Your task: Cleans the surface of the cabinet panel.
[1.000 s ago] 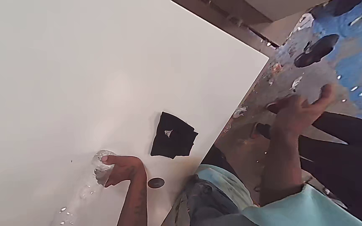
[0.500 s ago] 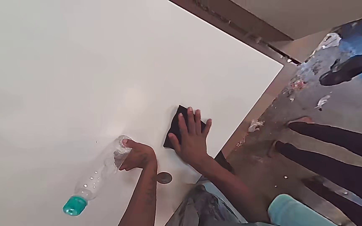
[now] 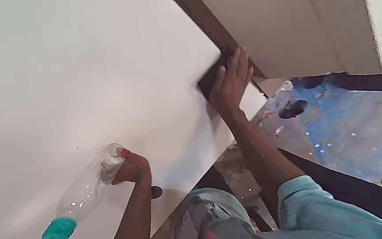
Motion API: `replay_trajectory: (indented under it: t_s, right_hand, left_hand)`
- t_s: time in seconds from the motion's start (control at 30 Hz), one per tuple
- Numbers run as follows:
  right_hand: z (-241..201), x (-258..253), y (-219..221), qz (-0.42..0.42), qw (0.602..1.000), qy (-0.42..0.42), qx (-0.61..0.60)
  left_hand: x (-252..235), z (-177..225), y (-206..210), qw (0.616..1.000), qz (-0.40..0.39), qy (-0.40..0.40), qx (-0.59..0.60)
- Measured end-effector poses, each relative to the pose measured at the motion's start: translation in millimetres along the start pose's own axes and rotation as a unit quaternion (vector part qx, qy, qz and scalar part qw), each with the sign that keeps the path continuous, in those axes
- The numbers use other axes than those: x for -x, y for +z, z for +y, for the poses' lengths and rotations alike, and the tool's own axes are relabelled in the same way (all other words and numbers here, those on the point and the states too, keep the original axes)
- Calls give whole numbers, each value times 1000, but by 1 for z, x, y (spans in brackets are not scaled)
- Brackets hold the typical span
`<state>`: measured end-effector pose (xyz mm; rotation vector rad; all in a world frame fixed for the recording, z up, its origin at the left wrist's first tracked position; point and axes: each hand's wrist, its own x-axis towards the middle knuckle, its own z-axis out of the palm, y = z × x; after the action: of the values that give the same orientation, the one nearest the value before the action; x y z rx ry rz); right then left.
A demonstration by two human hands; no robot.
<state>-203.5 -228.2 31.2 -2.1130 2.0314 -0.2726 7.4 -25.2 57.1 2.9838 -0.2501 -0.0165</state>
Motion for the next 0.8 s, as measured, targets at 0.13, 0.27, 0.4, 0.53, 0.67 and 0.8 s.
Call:
replay_trajectory:
  t_s: [0.13,0.27,0.4,0.53,0.67,0.8]
  right_hand:
    - [48,87,-31,-32,972,233,-2]
    - [1,157,-28,-37,920,383,-72]
    - [25,97,-34,-49,913,400,-62]
    - [59,21,-47,-34,879,472,-57]
    - [34,75,-43,-47,867,481,-122]
    - [-39,238,-32,-60,866,444,-221]
  left_hand:
    - [-4,2,-1,999,-35,-5,-10]
    - [-2,-1,-3,998,-57,-23,-18]
    - [-5,2,2,999,-40,-11,-1]
    - [-6,-2,4,999,-30,-32,-22]
    - [-8,2,4,997,-45,-58,-9]
    - [-5,0,-1,997,-45,-54,-24]
